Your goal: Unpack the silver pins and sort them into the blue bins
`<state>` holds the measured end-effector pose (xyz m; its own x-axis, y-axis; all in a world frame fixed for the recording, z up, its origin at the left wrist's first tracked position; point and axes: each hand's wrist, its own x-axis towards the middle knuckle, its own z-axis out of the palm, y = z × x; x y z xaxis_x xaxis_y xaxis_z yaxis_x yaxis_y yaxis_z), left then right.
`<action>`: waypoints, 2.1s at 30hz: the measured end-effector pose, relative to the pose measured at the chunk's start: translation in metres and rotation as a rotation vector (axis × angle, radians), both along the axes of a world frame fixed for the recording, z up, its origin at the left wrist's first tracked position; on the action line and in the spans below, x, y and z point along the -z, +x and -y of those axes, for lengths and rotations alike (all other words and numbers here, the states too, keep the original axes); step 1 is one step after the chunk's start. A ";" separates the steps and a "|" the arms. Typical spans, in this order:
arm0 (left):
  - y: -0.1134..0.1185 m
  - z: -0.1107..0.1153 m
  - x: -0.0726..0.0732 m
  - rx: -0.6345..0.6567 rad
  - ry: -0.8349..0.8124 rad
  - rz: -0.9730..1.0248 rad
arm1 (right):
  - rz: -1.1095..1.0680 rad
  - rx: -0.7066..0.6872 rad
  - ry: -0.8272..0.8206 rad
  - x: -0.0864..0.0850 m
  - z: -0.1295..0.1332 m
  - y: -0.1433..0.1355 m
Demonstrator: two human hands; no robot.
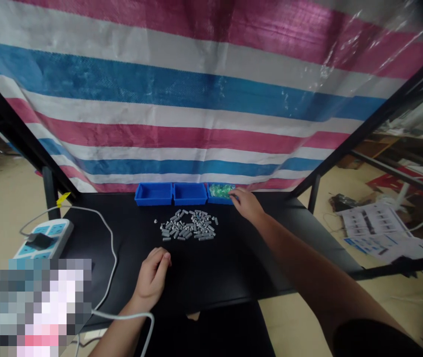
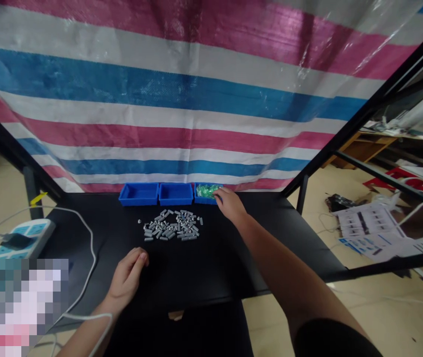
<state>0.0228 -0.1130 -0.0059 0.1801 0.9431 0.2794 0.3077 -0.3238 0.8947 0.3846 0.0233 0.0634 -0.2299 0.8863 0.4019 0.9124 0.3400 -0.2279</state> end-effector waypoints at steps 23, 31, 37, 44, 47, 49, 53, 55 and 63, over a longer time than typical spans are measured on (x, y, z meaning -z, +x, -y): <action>-0.003 -0.002 0.007 0.032 -0.035 0.041 | 0.248 0.186 0.015 0.034 -0.009 -0.024; -0.002 0.000 0.006 0.013 -0.061 0.070 | 0.292 0.217 -0.155 0.052 -0.015 -0.031; 0.000 0.000 0.001 -0.003 -0.086 0.074 | 0.314 0.202 -0.146 0.053 -0.014 -0.035; 0.001 0.001 0.000 -0.007 -0.078 0.072 | 0.251 0.204 -0.222 0.029 -0.015 -0.040; -0.002 0.000 0.002 -0.017 -0.054 0.084 | -0.003 0.195 -0.132 0.013 0.013 -0.051; -0.001 0.001 0.002 -0.025 -0.044 0.115 | -0.307 0.097 -0.141 0.008 0.049 -0.063; 0.018 0.020 -0.009 0.097 -0.135 0.253 | -1.048 -0.356 -0.666 0.027 0.148 -0.102; 0.035 0.039 -0.016 0.231 -0.302 0.406 | -1.322 -0.633 -0.977 0.047 0.192 -0.125; 0.072 0.087 -0.025 0.574 -0.537 0.573 | -2.166 -1.197 -1.207 0.090 0.245 -0.163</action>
